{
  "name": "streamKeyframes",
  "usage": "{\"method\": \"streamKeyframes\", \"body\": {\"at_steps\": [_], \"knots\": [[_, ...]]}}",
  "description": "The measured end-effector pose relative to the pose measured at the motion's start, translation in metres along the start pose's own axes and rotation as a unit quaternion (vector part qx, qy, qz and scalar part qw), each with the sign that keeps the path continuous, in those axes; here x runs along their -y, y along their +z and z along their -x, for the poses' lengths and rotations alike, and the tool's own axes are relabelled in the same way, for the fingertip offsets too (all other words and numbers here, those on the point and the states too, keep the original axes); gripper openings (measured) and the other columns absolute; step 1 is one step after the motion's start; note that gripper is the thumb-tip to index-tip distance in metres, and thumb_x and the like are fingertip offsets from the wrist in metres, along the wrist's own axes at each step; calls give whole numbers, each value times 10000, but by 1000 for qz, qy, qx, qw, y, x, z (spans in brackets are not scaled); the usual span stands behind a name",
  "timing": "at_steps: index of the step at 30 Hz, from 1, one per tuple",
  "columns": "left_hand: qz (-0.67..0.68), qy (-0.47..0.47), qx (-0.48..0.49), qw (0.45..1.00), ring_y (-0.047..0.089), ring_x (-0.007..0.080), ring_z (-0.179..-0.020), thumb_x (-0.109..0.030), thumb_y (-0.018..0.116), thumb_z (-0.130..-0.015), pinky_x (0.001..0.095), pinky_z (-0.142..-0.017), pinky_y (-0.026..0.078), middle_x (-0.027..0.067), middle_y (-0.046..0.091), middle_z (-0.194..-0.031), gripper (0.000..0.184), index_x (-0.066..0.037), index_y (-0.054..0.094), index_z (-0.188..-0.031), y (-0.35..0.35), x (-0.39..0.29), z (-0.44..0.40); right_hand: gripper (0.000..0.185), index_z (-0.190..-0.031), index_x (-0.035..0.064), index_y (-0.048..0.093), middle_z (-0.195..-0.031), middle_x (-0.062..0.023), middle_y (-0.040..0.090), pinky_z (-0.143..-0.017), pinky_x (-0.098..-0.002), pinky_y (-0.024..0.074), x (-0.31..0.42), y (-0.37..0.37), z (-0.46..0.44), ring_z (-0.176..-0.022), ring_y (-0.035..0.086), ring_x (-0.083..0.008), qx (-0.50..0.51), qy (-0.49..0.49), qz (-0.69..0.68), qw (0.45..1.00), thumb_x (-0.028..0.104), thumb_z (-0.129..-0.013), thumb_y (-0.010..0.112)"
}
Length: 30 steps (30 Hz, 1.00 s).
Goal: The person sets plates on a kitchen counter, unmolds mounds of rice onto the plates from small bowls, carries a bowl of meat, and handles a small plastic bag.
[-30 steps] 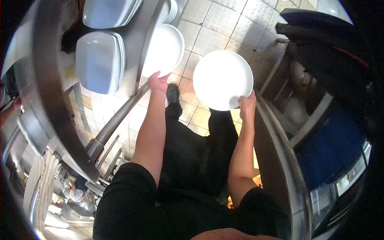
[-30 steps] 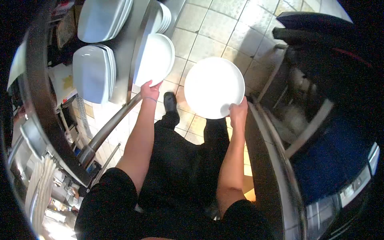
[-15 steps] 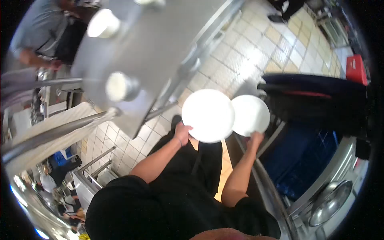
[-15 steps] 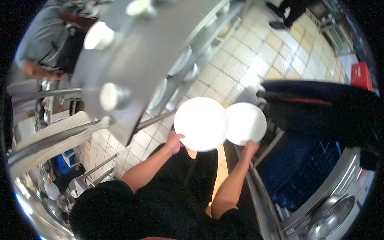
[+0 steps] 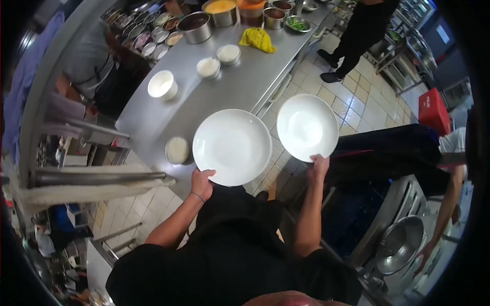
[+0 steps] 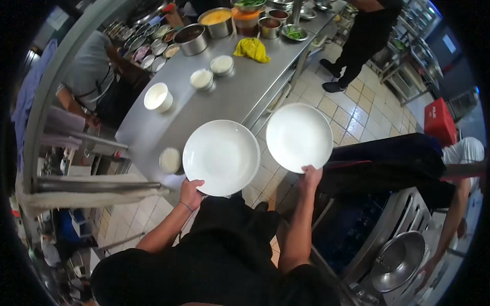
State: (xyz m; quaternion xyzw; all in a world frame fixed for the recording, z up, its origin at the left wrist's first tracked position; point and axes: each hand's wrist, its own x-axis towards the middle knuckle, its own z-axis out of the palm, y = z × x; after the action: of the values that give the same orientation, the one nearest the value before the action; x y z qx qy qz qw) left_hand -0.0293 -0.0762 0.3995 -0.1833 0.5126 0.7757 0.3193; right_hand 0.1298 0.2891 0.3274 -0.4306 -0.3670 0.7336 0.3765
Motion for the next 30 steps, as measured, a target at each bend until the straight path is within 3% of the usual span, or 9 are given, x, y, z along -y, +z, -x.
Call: {"method": "streamKeyframes", "body": {"at_steps": [4, 7, 9, 13, 17, 21, 22, 25, 30], "knots": [[23, 13, -40, 999, 631, 387, -931, 43, 520, -736, 514, -691, 588, 209, 557, -1095, 465, 34, 439, -1194, 15, -30, -26, 400, -1020, -23, 494, -883, -90, 535, -679, -361, 515, 9, 71, -28, -778, 571, -240, 70, 19, -16, 997, -90, -626, 465], [65, 36, -22, 997, 625, 395, -942, 39, 516, -727, 534, -722, 581, 208, 547, -1105, 486, 24, 435, -1206, 10, -27, -55, 397, -1030, -25, 494, -895, -104, 530, -618, -384, 532, 11, 131, -50, -760, 570, -258, 98, 38, -1, 994, -72, -638, 458], [82, 32, -38, 995, 578, 372, -1065, 61, 502, -738, 539, -837, 540, 186, 531, -1183, 519, 15, 429, -1249, 9, -25, -70, 434, -1068, -22, 488, -911, -125, 529, -586, -433, 555, -11, 152, -85, -759, 578, -286, 94, 21, 30, 995, -58, -636, 459], [80, 85, -72, 991, 621, 318, -951, 18, 549, -756, 458, -782, 548, 164, 599, -1077, 436, 32, 485, -1187, 8, -13, -102, 482, -1139, -8, 459, -987, -139, 537, -712, -500, 569, -11, 202, -110, -828, 597, -301, 154, 99, 83, 980, -59, -659, 452], [-126, 92, -222, 963, 665, 279, -825, -49, 585, -789, 395, -597, 576, 184, 619, -1017, 372, 54, 520, -1140, 23, -20, -132, 510, -1234, -5, 409, -1099, -166, 528, -867, -535, 537, -26, 242, -137, -928, 592, -322, 226, 133, 96, 960, -40, -729, 462], [-286, -25, -244, 926, 681, 242, -594, -118, 595, -791, 331, -442, 545, 209, 666, -779, 290, 130, 604, -942, 49, -73, -118, 392, -1242, 18, 397, -1111, -159, 512, -726, -465, 567, -7, 265, -138, -936, 582, -301, 255, 192, 164, 933, 141, -898, 540], [-308, -28, -253, 916, 676, 245, -569, -121, 591, -792, 330, -430, 541, 206, 665, -754, 290, 135, 602, -927, 47, -77, -120, 475, -1258, 25, 383, -1105, -152, 508, -723, -458, 553, -14, 263, -148, -934, 572, -292, 271, 236, 195, 913, 297, -919, 574], [-359, -25, -276, 891, 665, 247, -517, -123, 577, -794, 328, -414, 535, 201, 661, -698, 286, 142, 600, -898, 45, -84, -121, 529, -1259, 24, 386, -1095, -153, 502, -724, -455, 540, -15, 253, -132, -916, 569, -294, 243, 282, 259, 891, 376, -913, 578], [-354, 24, -328, 876, 626, 231, -468, -126, 578, -813, 330, -399, 501, 177, 640, -686, 249, 111, 597, -891, 59, -97, -102, 482, -1166, 8, 441, -1010, -143, 540, -658, -392, 537, -23, 223, -79, -848, 603, -261, 377, 334, 333, 797, 403, -921, 566]]}}
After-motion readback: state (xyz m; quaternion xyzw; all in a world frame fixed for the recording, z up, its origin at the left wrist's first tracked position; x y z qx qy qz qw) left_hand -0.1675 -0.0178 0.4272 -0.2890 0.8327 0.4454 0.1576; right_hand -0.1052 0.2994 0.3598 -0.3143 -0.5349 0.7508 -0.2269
